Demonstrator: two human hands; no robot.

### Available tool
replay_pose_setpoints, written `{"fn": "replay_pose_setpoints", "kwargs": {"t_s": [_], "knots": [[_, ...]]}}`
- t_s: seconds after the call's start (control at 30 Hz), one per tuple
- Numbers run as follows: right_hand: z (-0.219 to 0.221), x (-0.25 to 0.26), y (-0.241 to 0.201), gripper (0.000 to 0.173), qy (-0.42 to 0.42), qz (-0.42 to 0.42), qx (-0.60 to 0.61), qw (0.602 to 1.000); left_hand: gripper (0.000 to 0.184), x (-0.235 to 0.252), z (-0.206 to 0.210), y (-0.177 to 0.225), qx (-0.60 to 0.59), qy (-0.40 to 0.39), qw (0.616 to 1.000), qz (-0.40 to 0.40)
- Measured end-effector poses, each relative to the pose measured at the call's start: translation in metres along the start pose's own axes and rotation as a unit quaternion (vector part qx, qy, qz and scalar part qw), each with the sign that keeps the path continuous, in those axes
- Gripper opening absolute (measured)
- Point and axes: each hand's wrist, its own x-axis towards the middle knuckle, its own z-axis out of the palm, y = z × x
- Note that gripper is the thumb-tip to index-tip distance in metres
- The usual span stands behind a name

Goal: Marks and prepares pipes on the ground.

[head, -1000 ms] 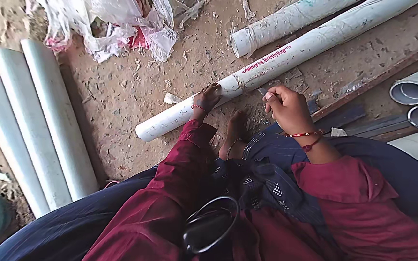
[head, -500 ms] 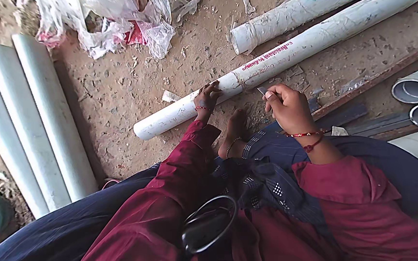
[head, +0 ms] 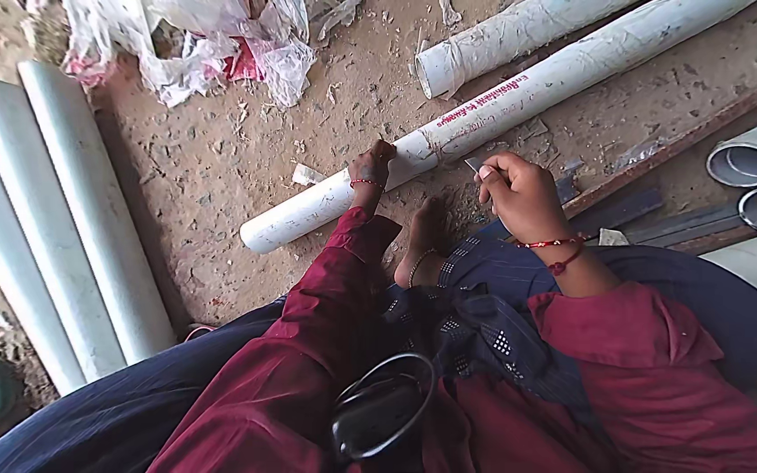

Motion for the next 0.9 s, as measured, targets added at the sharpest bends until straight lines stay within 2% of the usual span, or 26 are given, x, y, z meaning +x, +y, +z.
{"fn": "replay_pose_setpoints", "kwargs": {"t_s": [0.07, 0.17, 0.23, 0.3, 0.33, 0.43, 0.5, 0.57, 0.67, 0.8, 0.9], "knots": [[-0.001, 0.001, 0.001, 0.024, 0.001, -0.001, 0.000, 1.000, 0.031, 0.007, 0.002, -0.015, -0.067, 0.045, 0.997, 0.009], [0.000, 0.001, 0.003, 0.024, 0.002, -0.005, 0.000, 1.000, 0.033, 0.012, 0.002, -0.037, -0.133, 0.053, 0.983, 0.113], [0.000, 0.001, 0.002, 0.025, -0.002, -0.004, 0.003, 1.000, 0.043, 0.007, 0.005, -0.038, -0.096, 0.020, 0.976, 0.195], [0.000, 0.001, 0.001, 0.025, -0.006, -0.002, 0.004, 1.000, 0.057, 0.008, 0.021, -0.034, -0.033, -0.005, 0.972, 0.232], [0.000, 0.001, 0.000, 0.025, -0.004, -0.002, 0.004, 1.000, 0.053, 0.007, 0.030, -0.030, -0.021, 0.014, 0.971, 0.238], [0.000, -0.001, 0.000, 0.024, -0.003, -0.004, -0.003, 1.000, 0.021, 0.001, 0.042, -0.017, -0.079, 0.073, 0.967, 0.229], [0.001, -0.001, 0.001, 0.024, -0.003, -0.006, -0.004, 1.000, 0.017, -0.001, 0.046, -0.015, -0.095, 0.106, 0.959, 0.247], [0.000, 0.000, 0.000, 0.024, -0.005, -0.005, 0.001, 1.000, 0.013, 0.002, 0.046, -0.016, -0.089, 0.106, 0.955, 0.263], [-0.001, -0.001, 0.000, 0.024, -0.003, -0.005, 0.000, 1.000, 0.029, 0.007, 0.042, -0.012, -0.028, 0.029, 0.961, 0.272], [0.000, -0.001, -0.001, 0.024, -0.008, -0.004, -0.005, 1.000, 0.025, 0.008, 0.033, 0.006, 0.013, -0.022, 0.974, 0.226], [0.000, -0.001, 0.000, 0.025, -0.009, -0.008, -0.012, 1.000, 0.034, 0.005, 0.024, 0.019, 0.000, 0.014, 0.987, 0.159]]}}
